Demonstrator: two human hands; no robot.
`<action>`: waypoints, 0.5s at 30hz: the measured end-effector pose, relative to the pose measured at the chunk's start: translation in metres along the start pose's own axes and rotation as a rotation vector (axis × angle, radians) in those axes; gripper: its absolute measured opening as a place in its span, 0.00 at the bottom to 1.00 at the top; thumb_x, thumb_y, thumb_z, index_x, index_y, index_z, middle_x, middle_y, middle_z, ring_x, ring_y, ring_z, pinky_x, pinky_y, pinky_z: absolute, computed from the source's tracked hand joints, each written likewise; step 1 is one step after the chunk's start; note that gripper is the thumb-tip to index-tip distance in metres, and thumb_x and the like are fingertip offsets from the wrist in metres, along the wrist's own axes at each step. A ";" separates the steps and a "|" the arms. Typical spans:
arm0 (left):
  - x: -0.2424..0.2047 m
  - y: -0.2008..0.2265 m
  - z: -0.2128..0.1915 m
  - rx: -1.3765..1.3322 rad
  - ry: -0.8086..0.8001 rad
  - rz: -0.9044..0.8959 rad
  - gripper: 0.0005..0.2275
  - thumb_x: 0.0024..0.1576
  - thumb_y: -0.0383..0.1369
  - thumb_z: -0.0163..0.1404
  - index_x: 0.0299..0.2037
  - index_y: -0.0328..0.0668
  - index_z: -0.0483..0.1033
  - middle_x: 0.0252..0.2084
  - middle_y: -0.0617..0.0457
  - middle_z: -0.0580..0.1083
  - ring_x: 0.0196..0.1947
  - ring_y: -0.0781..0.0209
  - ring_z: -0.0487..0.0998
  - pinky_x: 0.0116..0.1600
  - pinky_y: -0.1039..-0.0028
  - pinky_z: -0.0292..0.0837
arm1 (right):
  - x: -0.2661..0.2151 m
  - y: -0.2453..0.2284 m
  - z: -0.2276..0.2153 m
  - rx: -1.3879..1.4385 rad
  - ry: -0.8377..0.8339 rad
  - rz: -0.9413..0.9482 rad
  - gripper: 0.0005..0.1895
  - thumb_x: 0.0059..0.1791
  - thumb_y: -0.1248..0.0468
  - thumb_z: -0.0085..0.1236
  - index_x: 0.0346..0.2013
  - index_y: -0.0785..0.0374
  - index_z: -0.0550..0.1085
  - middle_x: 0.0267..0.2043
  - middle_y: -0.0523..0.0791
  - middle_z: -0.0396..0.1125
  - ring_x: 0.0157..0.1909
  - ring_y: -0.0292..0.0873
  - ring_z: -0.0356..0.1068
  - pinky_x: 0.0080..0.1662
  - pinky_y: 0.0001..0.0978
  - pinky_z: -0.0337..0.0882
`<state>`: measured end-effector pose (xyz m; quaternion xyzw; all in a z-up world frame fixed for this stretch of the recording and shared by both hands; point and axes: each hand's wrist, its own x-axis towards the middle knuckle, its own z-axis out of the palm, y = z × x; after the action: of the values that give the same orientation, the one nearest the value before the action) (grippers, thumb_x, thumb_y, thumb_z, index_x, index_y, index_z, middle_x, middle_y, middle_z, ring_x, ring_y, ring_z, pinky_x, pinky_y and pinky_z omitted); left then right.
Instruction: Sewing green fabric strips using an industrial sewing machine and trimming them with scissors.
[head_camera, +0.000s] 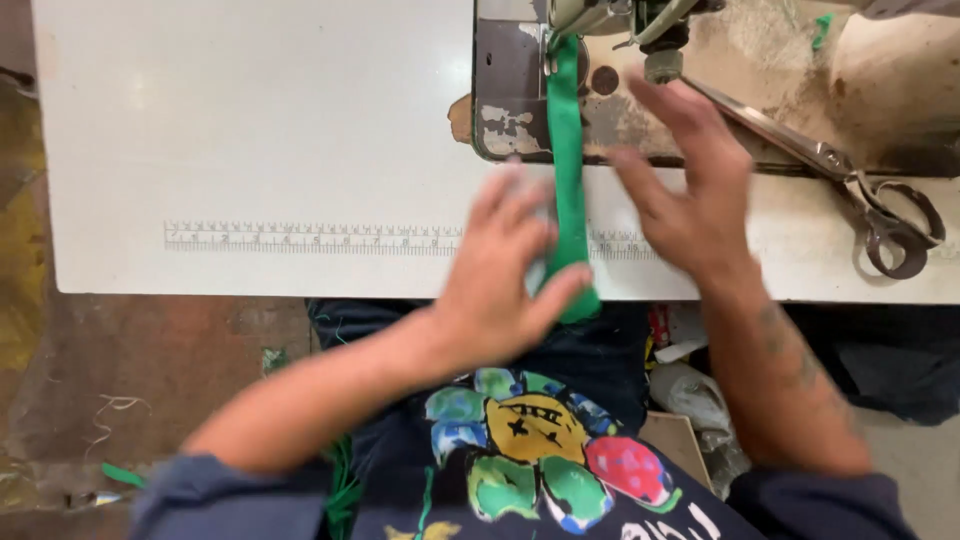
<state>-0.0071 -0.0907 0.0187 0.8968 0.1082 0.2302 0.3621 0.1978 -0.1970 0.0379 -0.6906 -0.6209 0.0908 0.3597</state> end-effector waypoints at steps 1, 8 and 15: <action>-0.016 0.016 0.001 -0.128 0.016 -0.015 0.16 0.65 0.41 0.54 0.49 0.33 0.71 0.56 0.39 0.67 0.60 0.40 0.60 0.82 0.40 0.48 | -0.015 -0.022 0.000 0.068 0.148 0.167 0.19 0.62 0.68 0.64 0.65 0.66 0.70 0.64 0.53 0.70 0.66 0.47 0.62 0.65 0.53 0.51; -0.077 0.082 0.013 -0.121 -0.130 0.133 0.16 0.70 0.41 0.54 0.35 0.38 0.70 0.30 0.45 0.70 0.30 0.44 0.72 0.32 0.58 0.67 | -0.030 -0.096 0.009 0.058 -0.120 0.695 0.31 0.50 0.56 0.70 0.66 0.58 0.70 0.39 0.43 0.82 0.36 0.39 0.80 0.44 0.33 0.80; -0.051 0.026 0.007 -0.374 0.150 -0.523 0.17 0.63 0.40 0.58 0.55 0.34 0.82 0.39 0.48 0.87 0.33 0.67 0.88 0.40 0.78 0.88 | -0.066 -0.087 0.029 0.564 0.239 0.620 0.20 0.61 0.69 0.56 0.67 0.63 0.64 0.28 0.39 0.65 0.27 0.29 0.55 0.32 0.24 0.55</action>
<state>-0.0472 -0.1324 0.0152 0.7371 0.3172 0.2105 0.5583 0.0988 -0.2499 0.0486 -0.7247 -0.2888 0.2800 0.5594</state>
